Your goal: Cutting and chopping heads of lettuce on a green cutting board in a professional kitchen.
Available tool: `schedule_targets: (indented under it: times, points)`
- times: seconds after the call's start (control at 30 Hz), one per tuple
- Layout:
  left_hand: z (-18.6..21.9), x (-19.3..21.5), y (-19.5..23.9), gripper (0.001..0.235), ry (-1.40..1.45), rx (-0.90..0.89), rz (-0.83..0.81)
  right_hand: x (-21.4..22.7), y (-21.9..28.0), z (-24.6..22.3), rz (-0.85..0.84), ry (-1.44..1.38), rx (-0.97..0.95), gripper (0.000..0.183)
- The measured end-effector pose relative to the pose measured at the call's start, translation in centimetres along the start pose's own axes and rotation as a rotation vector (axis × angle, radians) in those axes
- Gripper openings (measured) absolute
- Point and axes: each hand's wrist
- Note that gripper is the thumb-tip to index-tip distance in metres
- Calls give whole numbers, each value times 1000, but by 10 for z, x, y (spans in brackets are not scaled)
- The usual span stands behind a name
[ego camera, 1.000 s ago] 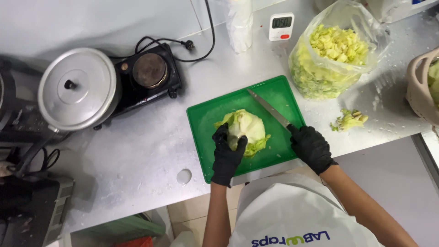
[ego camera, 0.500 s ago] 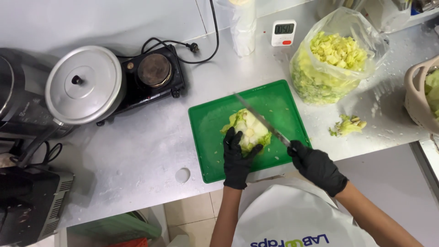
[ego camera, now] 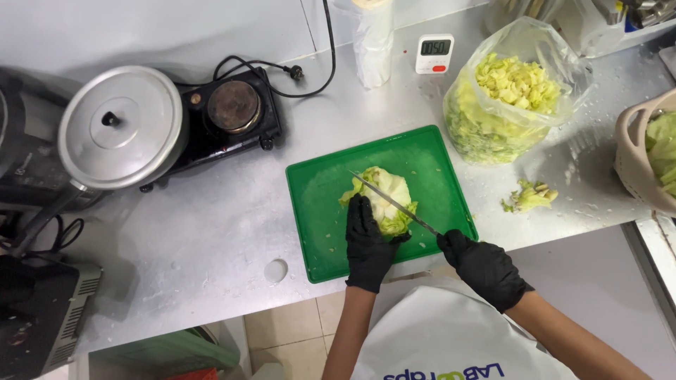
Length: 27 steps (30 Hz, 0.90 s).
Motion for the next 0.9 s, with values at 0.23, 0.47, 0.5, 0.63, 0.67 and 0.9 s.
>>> schedule_targets:
  times: [0.23,0.47,0.5,0.63,0.67,0.9]
  points:
    - [6,-18,-3,122,-116,58,-30,16,-10,-12,-57,48,-36,23]
    - [12,-24,0,108,-209,43,-108,39,-37,-23,-178,114,-46,28]
    - [11,-29,3,106,-234,4,-86,40,-42,-24,-203,38,-48,28]
    - [11,-27,-1,106,-183,56,-92,3,-56,-5,-159,77,34,29]
    - [9,-29,0,103,-190,59,-65,2,-57,-4,-114,123,124,29]
    - [12,-35,-1,105,-270,160,-127,36,-57,2,-217,580,444,31]
Point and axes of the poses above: each hand's wrist, its own y-axis away from the middle knuckle, its own x-axis out of the back of the hand, z = x × y, and after that the axes turned 5 degrees about -x, right-handed
